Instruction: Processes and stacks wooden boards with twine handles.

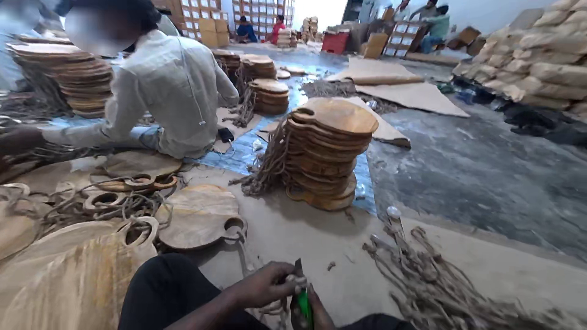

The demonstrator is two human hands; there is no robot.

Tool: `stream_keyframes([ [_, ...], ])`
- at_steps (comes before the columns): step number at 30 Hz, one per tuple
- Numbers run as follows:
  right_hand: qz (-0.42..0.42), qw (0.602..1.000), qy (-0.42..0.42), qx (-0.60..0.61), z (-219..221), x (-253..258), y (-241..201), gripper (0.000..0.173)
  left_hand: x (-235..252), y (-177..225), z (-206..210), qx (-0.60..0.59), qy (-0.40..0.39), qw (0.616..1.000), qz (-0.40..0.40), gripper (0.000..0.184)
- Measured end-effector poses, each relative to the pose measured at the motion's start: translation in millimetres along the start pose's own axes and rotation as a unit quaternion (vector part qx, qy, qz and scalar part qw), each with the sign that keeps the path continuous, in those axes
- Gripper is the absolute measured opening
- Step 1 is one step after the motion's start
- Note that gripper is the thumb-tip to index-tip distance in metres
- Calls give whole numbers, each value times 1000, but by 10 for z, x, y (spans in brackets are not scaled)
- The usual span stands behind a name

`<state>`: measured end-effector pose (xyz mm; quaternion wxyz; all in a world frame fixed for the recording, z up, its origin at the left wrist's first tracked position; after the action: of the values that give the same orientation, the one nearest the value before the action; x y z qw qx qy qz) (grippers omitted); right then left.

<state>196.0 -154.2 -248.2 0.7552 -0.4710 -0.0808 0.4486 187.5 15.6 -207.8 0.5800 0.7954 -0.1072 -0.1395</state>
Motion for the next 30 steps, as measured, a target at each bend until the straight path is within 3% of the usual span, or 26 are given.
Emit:
stream_keyframes([
  [2,-6,1000,-12,-23,-4,-49,-46,36,20,5,-13,-6,-14,1000,-11,35],
  [5,7,998,1,-65,54,-95,-110,22,65,11,-33,5,-41,999,-20,37],
  [11,88,994,58,-41,182,-147,-221,19,147,-127,-72,-5,-65,998,-4,40],
  [18,156,984,69,50,304,-298,-344,19,227,-136,-48,-16,-94,995,31,39],
  [20,123,983,132,45,280,-445,-407,19,189,-138,-133,-2,-60,998,-4,36],
  [23,-66,951,297,-52,-427,-1041,-1074,30,-107,-309,-900,-28,170,973,-151,34],
  [24,-94,941,312,-89,-674,-1184,-1410,33,-178,-402,-1108,-32,255,957,-137,36],
  [25,-100,939,315,-97,-781,-1274,-1573,33,-175,-411,-1179,-40,285,951,-111,37],
  [30,-90,953,284,-49,-539,-996,-1084,19,260,-182,-647,-49,142,988,-22,37],
])
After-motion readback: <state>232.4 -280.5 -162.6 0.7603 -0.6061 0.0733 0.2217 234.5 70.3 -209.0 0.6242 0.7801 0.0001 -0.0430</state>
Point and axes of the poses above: each hand's wrist, its own x-axis towards the middle knuckle, its own z-axis out of the palm, y = z × x, the point moved 3 cm from there along x, towards the middle knuckle, and after that the axes turned 1 degree about -z, right-handed, at the moved point
